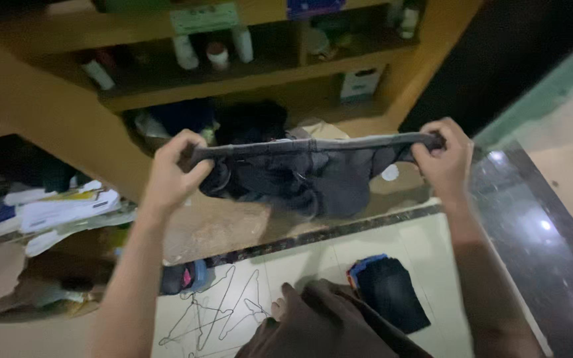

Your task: The person picks up several pieces of underwear and socks from the floor, brings them to a shelf, and folds them by hand one by one, placing the folded items into stacks.

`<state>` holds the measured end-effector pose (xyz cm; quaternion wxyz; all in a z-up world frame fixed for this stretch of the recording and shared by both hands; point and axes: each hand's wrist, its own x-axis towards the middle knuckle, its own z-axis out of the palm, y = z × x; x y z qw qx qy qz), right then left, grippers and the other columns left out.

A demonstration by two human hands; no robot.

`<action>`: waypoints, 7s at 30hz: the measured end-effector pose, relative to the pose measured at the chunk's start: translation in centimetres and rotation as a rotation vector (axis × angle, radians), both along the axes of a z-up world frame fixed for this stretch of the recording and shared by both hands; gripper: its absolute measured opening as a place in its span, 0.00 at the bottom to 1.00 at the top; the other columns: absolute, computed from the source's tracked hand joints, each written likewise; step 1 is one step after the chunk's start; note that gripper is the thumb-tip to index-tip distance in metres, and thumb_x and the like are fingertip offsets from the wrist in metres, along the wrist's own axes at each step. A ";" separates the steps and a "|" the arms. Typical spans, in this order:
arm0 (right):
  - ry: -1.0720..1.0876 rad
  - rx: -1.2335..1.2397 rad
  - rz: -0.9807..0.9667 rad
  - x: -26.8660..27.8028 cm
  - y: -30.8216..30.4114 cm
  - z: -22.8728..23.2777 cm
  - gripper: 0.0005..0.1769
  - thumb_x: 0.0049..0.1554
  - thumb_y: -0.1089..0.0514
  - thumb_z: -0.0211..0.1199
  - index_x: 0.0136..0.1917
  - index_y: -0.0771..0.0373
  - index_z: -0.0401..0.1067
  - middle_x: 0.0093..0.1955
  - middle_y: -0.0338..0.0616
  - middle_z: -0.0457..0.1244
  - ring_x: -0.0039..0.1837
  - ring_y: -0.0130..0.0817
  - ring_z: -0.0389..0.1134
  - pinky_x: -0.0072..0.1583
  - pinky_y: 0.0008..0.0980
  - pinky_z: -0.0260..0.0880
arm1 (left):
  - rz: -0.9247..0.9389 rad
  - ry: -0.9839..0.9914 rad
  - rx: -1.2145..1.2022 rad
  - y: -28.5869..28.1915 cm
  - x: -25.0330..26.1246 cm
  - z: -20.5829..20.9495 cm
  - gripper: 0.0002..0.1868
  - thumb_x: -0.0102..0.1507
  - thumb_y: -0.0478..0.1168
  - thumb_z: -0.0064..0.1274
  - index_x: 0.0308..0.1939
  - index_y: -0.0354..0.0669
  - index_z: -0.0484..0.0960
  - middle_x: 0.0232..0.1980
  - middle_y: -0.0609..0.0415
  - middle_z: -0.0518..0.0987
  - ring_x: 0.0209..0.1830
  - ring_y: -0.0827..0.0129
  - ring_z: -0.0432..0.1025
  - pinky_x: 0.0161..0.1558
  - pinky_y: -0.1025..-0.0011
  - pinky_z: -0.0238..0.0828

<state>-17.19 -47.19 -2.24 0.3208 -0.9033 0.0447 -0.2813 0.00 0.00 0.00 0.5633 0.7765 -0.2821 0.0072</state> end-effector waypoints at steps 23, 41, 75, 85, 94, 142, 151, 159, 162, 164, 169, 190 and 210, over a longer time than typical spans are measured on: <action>0.962 1.043 -0.183 -16.5 -6.3 -35.3 0.32 0.64 0.45 0.43 0.75 0.64 0.57 0.67 0.54 0.55 0.67 0.49 0.54 0.67 0.54 0.53 | 0.264 1.306 -0.141 -7.8 -22.6 -43.0 0.24 0.69 0.54 0.39 0.47 0.35 0.77 0.29 0.56 0.74 0.26 0.69 0.66 0.32 0.67 0.69; 1.548 0.361 0.224 -31.8 -7.7 -33.7 0.72 0.46 0.29 0.74 0.82 0.71 0.39 0.84 0.66 0.37 0.84 0.57 0.41 0.77 0.49 0.53 | 0.384 1.354 -0.693 -19.2 -36.0 -40.4 0.16 0.69 0.44 0.42 0.58 0.44 0.75 0.50 0.53 0.79 0.52 0.63 0.74 0.51 0.63 0.75; 1.128 0.888 0.435 -27.6 -7.3 -24.3 0.31 0.64 0.50 0.57 0.74 0.69 0.61 0.70 0.58 0.63 0.71 0.48 0.65 0.69 0.45 0.67 | -0.246 0.536 0.411 -11.9 -32.6 -26.4 0.18 0.58 0.27 0.59 0.50 0.46 0.81 0.47 0.54 0.85 0.50 0.70 0.79 0.53 0.68 0.75; 0.780 1.480 0.612 -26.8 -11.5 -34.5 0.22 0.62 0.69 0.56 0.68 0.72 0.61 0.62 0.53 0.65 0.64 0.42 0.70 0.65 0.43 0.72 | 0.068 1.295 -0.361 -16.2 -30.3 -27.1 0.27 0.69 0.57 0.43 0.69 0.51 0.71 0.51 0.59 0.80 0.41 0.75 0.76 0.42 0.71 0.76; 0.811 0.925 -0.503 -17.8 -0.5 -41.5 0.46 0.59 0.59 0.56 0.85 0.58 0.38 0.69 0.43 0.56 0.71 0.37 0.59 0.74 0.40 0.60 | -0.522 0.406 0.564 -19.0 -31.2 -26.2 0.22 0.72 0.54 0.42 0.62 0.44 0.74 0.47 0.48 0.79 0.48 0.59 0.75 0.52 0.59 0.70; 0.208 -0.476 0.845 -11.6 -3.1 3.9 0.09 0.52 0.53 0.68 0.44 0.58 0.81 0.48 0.41 0.73 0.58 0.37 0.70 0.61 0.42 0.69 | 0.048 -0.242 0.525 0.5 -30.5 0.1 0.14 0.60 0.44 0.63 0.41 0.35 0.85 0.51 0.38 0.81 0.52 0.54 0.75 0.50 0.60 0.73; -0.246 -0.496 0.747 4.1 13.6 3.7 0.29 0.62 0.66 0.68 0.73 0.51 0.69 0.65 0.45 0.68 0.62 0.45 0.71 0.61 0.43 0.73 | 0.735 -0.525 0.346 11.9 -22.3 -3.4 0.10 0.64 0.25 0.59 0.48 0.36 0.84 0.50 0.46 0.83 0.51 0.53 0.78 0.54 0.62 0.75; 0.087 -0.764 0.661 4.3 16.3 -14.3 0.25 0.58 0.54 0.67 0.69 0.49 0.72 0.62 0.40 0.66 0.63 0.39 0.67 0.62 0.42 0.70 | 0.669 -0.539 0.753 14.4 -12.4 -16.5 0.10 0.60 0.39 0.59 0.45 0.43 0.86 0.67 0.49 0.80 0.62 0.48 0.72 0.62 0.56 0.70; 0.353 -0.759 0.783 4.9 19.8 -20.8 0.32 0.50 0.42 0.67 0.62 0.61 0.71 0.66 0.48 0.64 0.69 0.49 0.64 0.67 0.51 0.65 | 0.621 -0.499 1.069 13.5 -9.1 -23.4 0.17 0.53 0.43 0.58 0.46 0.49 0.88 0.62 0.39 0.76 0.62 0.42 0.68 0.60 0.44 0.62; 0.522 -0.669 0.742 5.8 21.7 -22.5 0.33 0.51 0.44 0.67 0.66 0.60 0.70 0.69 0.49 0.63 0.70 0.50 0.62 0.68 0.51 0.61 | 0.536 -0.430 0.976 12.8 -8.5 -27.2 0.17 0.55 0.43 0.56 0.47 0.48 0.86 0.63 0.39 0.76 0.64 0.42 0.67 0.62 0.43 0.59; 0.477 -0.324 0.528 11.8 23.3 -25.4 0.33 0.65 0.47 0.56 0.76 0.67 0.61 0.73 0.64 0.58 0.74 0.56 0.58 0.73 0.47 0.58 | 0.287 -0.234 0.815 8.5 -6.2 -35.3 0.15 0.65 0.42 0.52 0.56 0.51 0.83 0.65 0.49 0.76 0.72 0.52 0.65 0.78 0.43 0.55; 0.316 -0.357 0.552 22.5 23.8 -30.7 0.25 0.60 0.55 0.63 0.67 0.66 0.66 0.64 0.57 0.62 0.64 0.55 0.65 0.63 0.49 0.67 | 0.315 -0.321 0.732 7.3 0.0 -32.7 0.21 0.59 0.35 0.50 0.54 0.53 0.85 0.58 0.53 0.75 0.53 0.57 0.71 0.54 0.63 0.72; 0.836 -0.136 0.668 15.5 18.2 -30.5 0.24 0.65 0.42 0.51 0.61 0.59 0.75 0.48 0.48 0.70 0.42 0.35 0.73 0.47 0.36 0.75 | 0.028 -0.446 0.778 9.4 -2.7 -29.6 0.22 0.53 0.48 0.53 0.52 0.56 0.85 0.62 0.49 0.75 0.60 0.52 0.68 0.61 0.50 0.56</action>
